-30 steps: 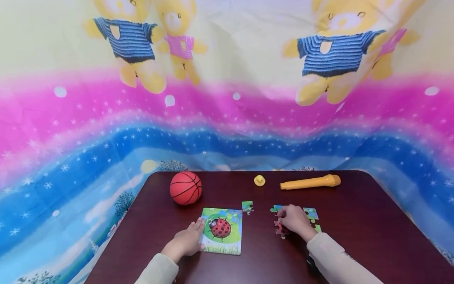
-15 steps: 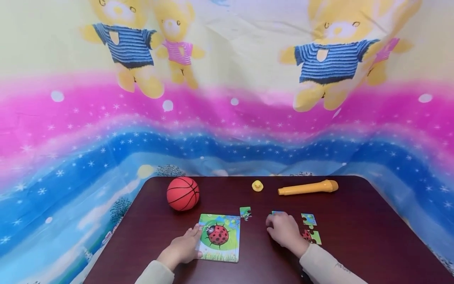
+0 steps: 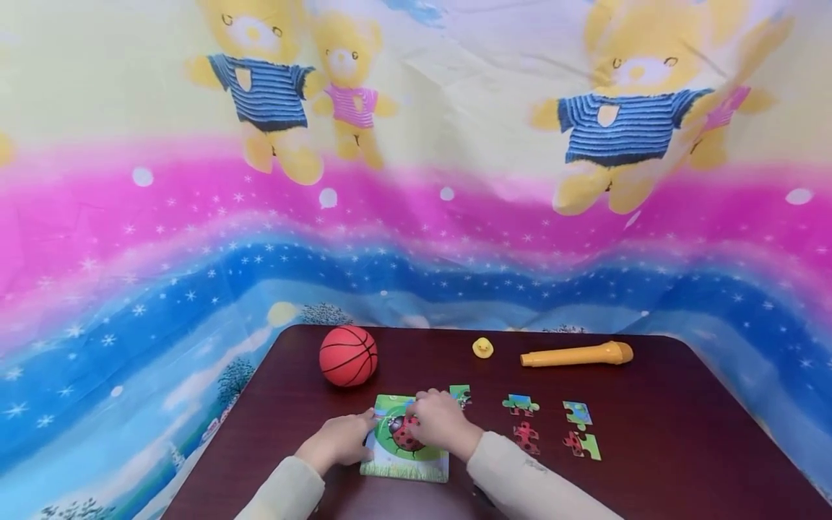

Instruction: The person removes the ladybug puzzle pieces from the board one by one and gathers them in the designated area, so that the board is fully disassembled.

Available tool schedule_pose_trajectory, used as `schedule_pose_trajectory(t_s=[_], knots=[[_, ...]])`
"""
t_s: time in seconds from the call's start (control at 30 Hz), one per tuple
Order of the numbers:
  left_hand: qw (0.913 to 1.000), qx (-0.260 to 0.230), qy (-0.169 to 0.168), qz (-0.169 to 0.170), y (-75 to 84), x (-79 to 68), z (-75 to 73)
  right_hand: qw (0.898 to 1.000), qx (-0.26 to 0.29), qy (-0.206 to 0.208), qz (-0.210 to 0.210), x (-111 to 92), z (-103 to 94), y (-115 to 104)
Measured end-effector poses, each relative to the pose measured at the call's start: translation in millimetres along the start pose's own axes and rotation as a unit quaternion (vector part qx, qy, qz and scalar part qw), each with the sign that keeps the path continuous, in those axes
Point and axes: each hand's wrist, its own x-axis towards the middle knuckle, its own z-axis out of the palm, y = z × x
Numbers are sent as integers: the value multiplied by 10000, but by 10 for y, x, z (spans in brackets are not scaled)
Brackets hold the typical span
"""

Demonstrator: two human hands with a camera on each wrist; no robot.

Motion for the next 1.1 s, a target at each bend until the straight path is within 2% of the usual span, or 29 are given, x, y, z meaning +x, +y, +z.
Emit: schedule_pose_trajectory(t_s=[0.17,0.37,0.6,0.73,0.93,1.1], knots=[[9999,71,-62,-97,-54,1,73,9992,38,-381,116,84,244,-126],[9996,261,104,-44,-103,-2,123,9983,-123,-511,268,136,402,-164],[9992,357,180,-77,-145,-34,136,9962,205,-734,424,210,418,-203],[9989,410,191,-91,-150,-48,141,9949,465,-644,627,234,390,-230],[9974,655,287,-100,-155,-40,168,9875,1061,-647,968,283,380,-246],[9984,521,176,-147,-163,-42,170,9826,1475,-524,1005,309,420,-239]])
